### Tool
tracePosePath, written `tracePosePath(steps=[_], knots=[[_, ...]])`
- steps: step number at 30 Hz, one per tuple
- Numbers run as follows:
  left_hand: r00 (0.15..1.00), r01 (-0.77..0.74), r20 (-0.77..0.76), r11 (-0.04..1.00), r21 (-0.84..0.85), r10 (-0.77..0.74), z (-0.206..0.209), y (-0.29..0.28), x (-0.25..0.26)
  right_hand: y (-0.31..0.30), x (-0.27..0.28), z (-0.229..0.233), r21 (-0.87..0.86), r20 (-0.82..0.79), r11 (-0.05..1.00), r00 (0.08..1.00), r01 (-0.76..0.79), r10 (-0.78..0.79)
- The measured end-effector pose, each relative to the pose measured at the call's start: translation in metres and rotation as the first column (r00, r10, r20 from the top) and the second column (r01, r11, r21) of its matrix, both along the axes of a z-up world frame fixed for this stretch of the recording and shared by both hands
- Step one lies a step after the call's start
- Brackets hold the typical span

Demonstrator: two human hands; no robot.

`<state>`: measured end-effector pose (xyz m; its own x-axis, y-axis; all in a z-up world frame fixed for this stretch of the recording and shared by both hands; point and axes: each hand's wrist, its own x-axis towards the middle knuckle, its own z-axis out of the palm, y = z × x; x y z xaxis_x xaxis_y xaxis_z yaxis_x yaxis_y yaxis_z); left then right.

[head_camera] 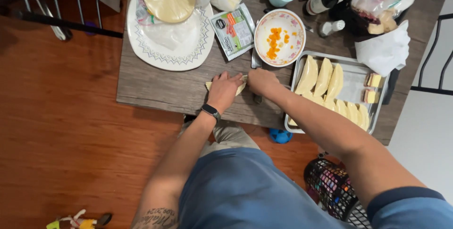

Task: The recorder prepares empanadas by filling dough discs with cheese, folding them, and crimping the edges.

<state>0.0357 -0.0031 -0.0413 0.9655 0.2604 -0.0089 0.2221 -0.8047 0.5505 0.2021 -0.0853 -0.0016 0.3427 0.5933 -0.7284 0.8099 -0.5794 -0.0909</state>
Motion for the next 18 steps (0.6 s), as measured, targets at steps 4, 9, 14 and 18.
tracePosePath(steps=[4, 9, 14, 18], knots=[[0.997, -0.058, 0.044, 0.998, -0.025, 0.059, -0.001, -0.004, 0.006, -0.049, 0.031, -0.006, 0.051, -0.041, 0.996, 0.997, -0.068, 0.070], [0.983, -0.181, -0.047, 0.982, -0.047, 0.179, 0.002, -0.008, 0.007, -0.096, 0.061, -0.010, 0.512, -0.392, 0.765, 0.899, 0.390, -0.196], [0.962, -0.232, -0.171, 0.968, -0.100, 0.213, 0.000, -0.009, 0.015, -0.061, 0.076, 0.002, 0.677, -0.249, 0.544, 0.850, 0.496, -0.465], [0.934, -0.274, -0.289, 0.940, -0.204, 0.210, 0.008, -0.007, 0.018, -0.043, 0.086, -0.008, 0.699, -0.203, 0.457, 0.765, 0.550, -0.612]])
